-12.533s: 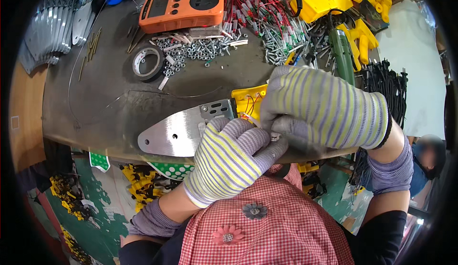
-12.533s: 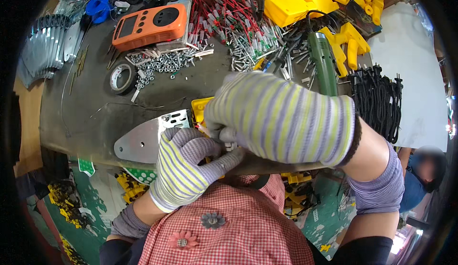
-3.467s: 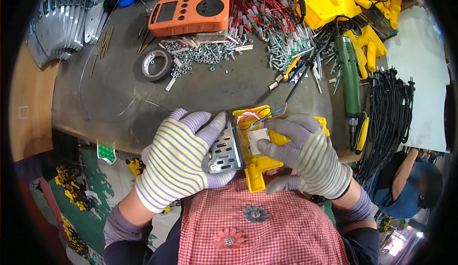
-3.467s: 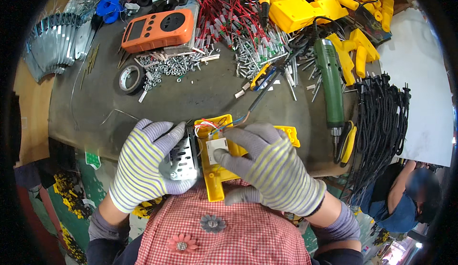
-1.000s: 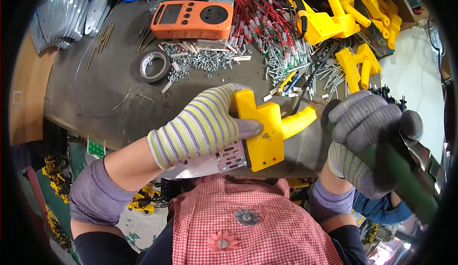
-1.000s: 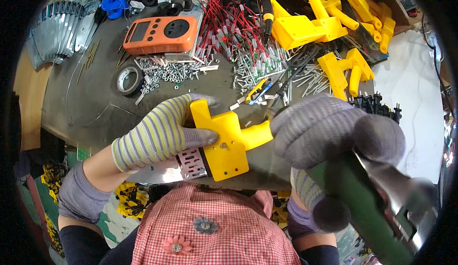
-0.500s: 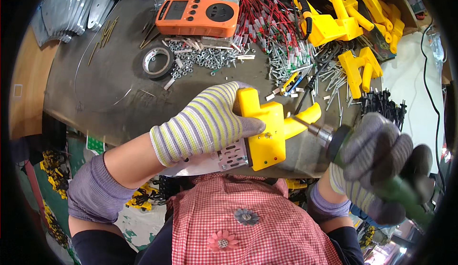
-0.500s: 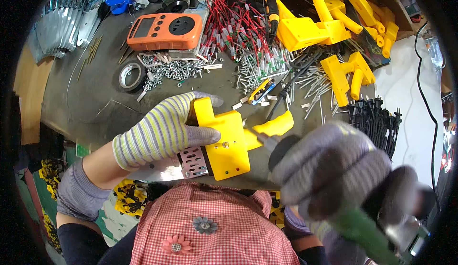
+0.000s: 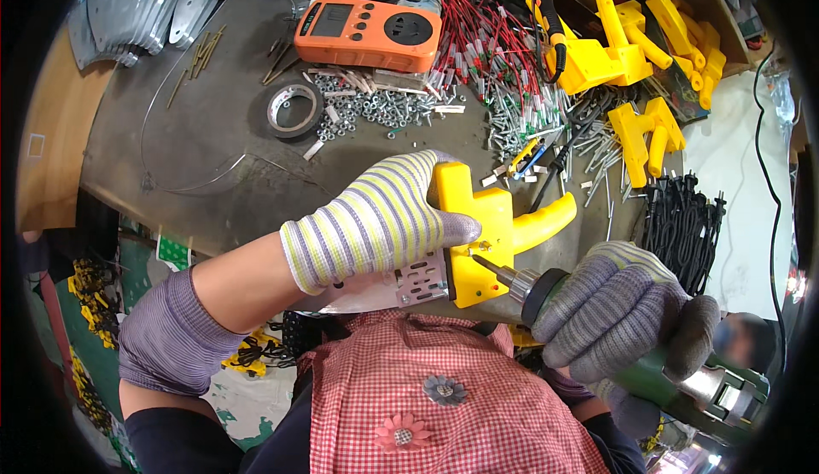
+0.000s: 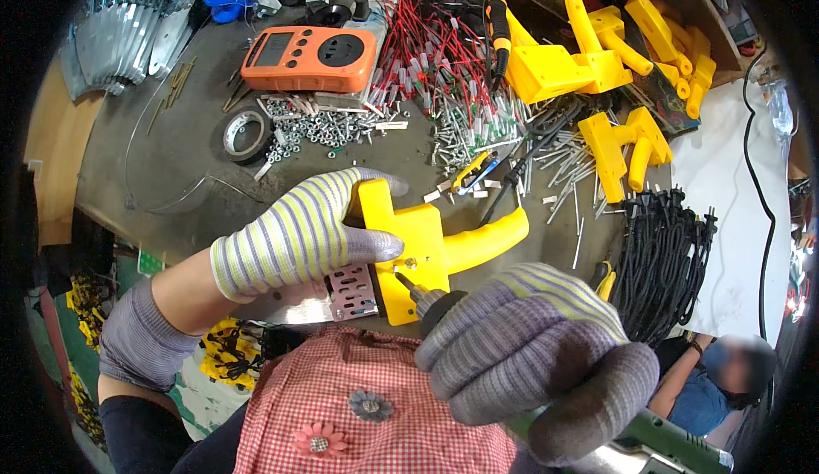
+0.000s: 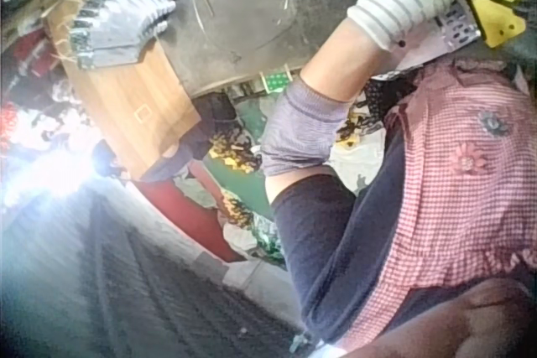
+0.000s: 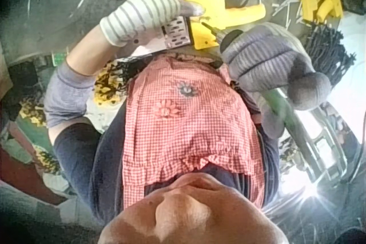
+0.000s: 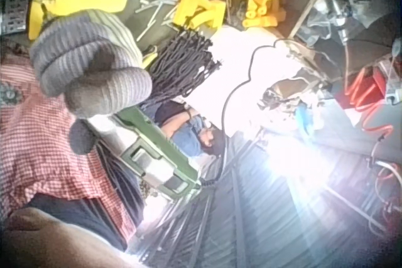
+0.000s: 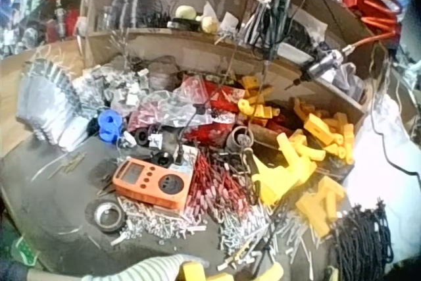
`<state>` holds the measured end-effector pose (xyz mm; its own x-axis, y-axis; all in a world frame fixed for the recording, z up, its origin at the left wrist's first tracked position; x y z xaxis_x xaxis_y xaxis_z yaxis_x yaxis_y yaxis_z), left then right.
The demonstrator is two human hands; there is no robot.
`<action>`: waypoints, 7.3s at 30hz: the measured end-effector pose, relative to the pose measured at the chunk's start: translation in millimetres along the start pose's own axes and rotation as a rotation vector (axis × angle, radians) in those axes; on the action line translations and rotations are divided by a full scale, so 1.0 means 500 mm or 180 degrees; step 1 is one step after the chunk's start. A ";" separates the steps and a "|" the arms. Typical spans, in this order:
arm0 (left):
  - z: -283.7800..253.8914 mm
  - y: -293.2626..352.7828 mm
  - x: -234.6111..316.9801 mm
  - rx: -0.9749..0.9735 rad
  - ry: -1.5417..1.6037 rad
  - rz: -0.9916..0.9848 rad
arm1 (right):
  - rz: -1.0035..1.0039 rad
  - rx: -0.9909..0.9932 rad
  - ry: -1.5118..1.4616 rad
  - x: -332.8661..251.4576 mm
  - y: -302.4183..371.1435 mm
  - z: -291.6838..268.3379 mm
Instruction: Soldering and assembling the internal electrical components of a yellow handheld device housing.
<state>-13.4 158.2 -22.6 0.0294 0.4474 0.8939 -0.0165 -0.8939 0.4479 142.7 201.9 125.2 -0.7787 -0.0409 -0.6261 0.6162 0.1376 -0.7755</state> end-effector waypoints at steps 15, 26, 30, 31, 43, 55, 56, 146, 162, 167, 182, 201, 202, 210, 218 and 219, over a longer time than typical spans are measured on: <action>-0.006 0.017 0.029 -0.0219 -0.0618 0.0495 | -0.0109 -0.0081 0.0112 0.007 -0.007 0.018; -0.010 0.012 0.010 -0.0111 -0.0611 0.0416 | 0.0091 -0.0927 -0.0471 0.002 -0.018 0.019; -0.004 0.010 0.010 -0.0212 -0.0438 0.0330 | -0.0155 -0.0271 -0.0074 0.003 -0.016 0.028; -0.003 0.011 0.011 -0.0223 -0.0422 0.0303 | -0.0165 -0.0092 0.0105 0.001 -0.016 0.027; -0.006 0.009 0.006 -0.0102 -0.0319 0.0387 | 0.0336 -0.0266 0.0237 0.024 -0.050 0.044; -0.011 0.009 0.012 0.0282 -0.0296 0.0282 | 0.0787 -0.0337 0.0449 0.053 -0.089 0.057; -0.006 0.004 0.018 0.0171 -0.0346 0.0315 | 0.0750 -0.0464 0.0313 0.049 -0.091 0.057; 0.027 0.137 0.036 0.1067 -0.3172 0.0911 | 0.1206 0.1966 0.1456 0.049 -0.002 -0.060; -0.011 0.149 0.042 0.0484 -0.2911 0.1570 | 0.2803 0.4093 0.3526 -0.141 0.319 -0.283; -0.012 0.155 0.080 0.0125 -0.2340 0.1513 | 0.4830 0.3381 0.5497 -0.159 0.392 -0.298; 0.008 0.194 0.025 0.1228 -0.4047 0.2460 | 0.3090 -0.0339 0.5242 0.092 0.179 -0.204; 0.054 0.080 0.119 0.0289 -0.2217 0.2543 | 0.2327 0.0370 0.4594 -0.033 0.201 -0.073; 0.060 0.084 0.121 0.0281 -0.2367 0.2568 | 0.2275 0.0356 0.4661 -0.030 0.203 -0.064; 0.065 0.094 0.122 0.0719 -0.2715 0.2732 | 0.2181 0.0290 0.5063 -0.032 0.202 -0.064; 0.055 0.092 0.111 0.1075 -0.2657 0.2606 | 0.1835 -0.0433 0.5184 -0.025 0.211 -0.030; 0.054 0.091 0.111 0.1099 -0.2628 0.2557 | 0.1847 -0.0344 0.5040 -0.027 0.216 -0.034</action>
<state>14.7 141.5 46.8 0.7668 -0.2809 0.5772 -0.0585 -0.9260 -0.3729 217.8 234.0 51.0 0.1449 0.9875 -0.0627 0.8848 -0.1577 -0.4384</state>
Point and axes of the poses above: each hand's wrist, its own y-axis away from the middle knuckle, its own z-axis out of the palm, x = y × z, the point moved 8 cm from there along -y, towards the middle knuckle, and after that the axes turned 4 degrees about -x, right-handed, at the moved point
